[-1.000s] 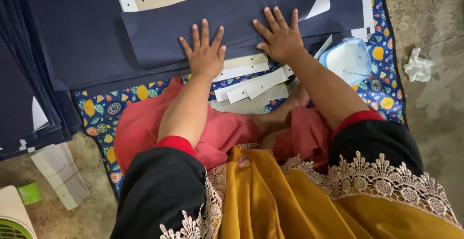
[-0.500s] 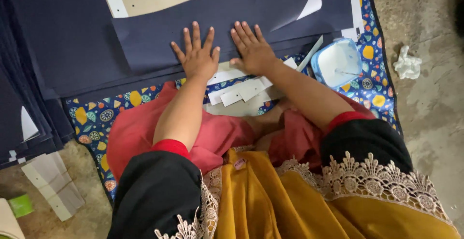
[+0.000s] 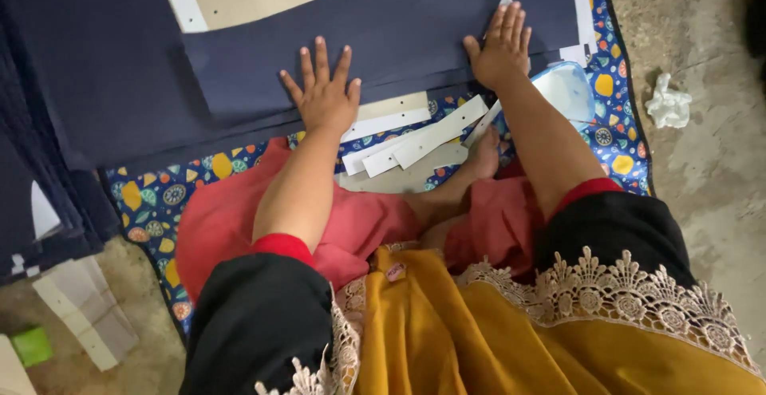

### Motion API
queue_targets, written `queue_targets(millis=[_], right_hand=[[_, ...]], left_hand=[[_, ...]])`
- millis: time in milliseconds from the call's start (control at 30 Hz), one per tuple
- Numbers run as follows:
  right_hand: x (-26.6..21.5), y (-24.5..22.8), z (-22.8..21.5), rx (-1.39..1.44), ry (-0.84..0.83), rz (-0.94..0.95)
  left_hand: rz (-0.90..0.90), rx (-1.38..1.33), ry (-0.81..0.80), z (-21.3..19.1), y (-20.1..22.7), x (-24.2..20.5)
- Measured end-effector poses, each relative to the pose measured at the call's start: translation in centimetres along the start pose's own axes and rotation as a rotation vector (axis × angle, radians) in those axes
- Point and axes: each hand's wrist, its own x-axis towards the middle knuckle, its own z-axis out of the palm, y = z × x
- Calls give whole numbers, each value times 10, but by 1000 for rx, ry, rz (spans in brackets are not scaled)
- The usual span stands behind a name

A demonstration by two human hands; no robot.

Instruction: The person sits on a mat and assembles paper products by applying a white paste to small rectangular inserts and adhering them to the edges of large dark blue sheets. They then fold the sheets over the inserts to secure them, repeating the process for multiple units.

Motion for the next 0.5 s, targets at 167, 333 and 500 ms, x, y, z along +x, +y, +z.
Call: queue_targets(millis=[167,333,500], right_hand=[[-18,-58,9,-101,-34,-114],[-42,-116,47,-67,22,-562],[-42,-117,51,-135,-7,-684]], left_hand=[[61,24,10,-6,-6,4],[83,51,24,-9,-13,1],[40,7,176,13,-43,7]])
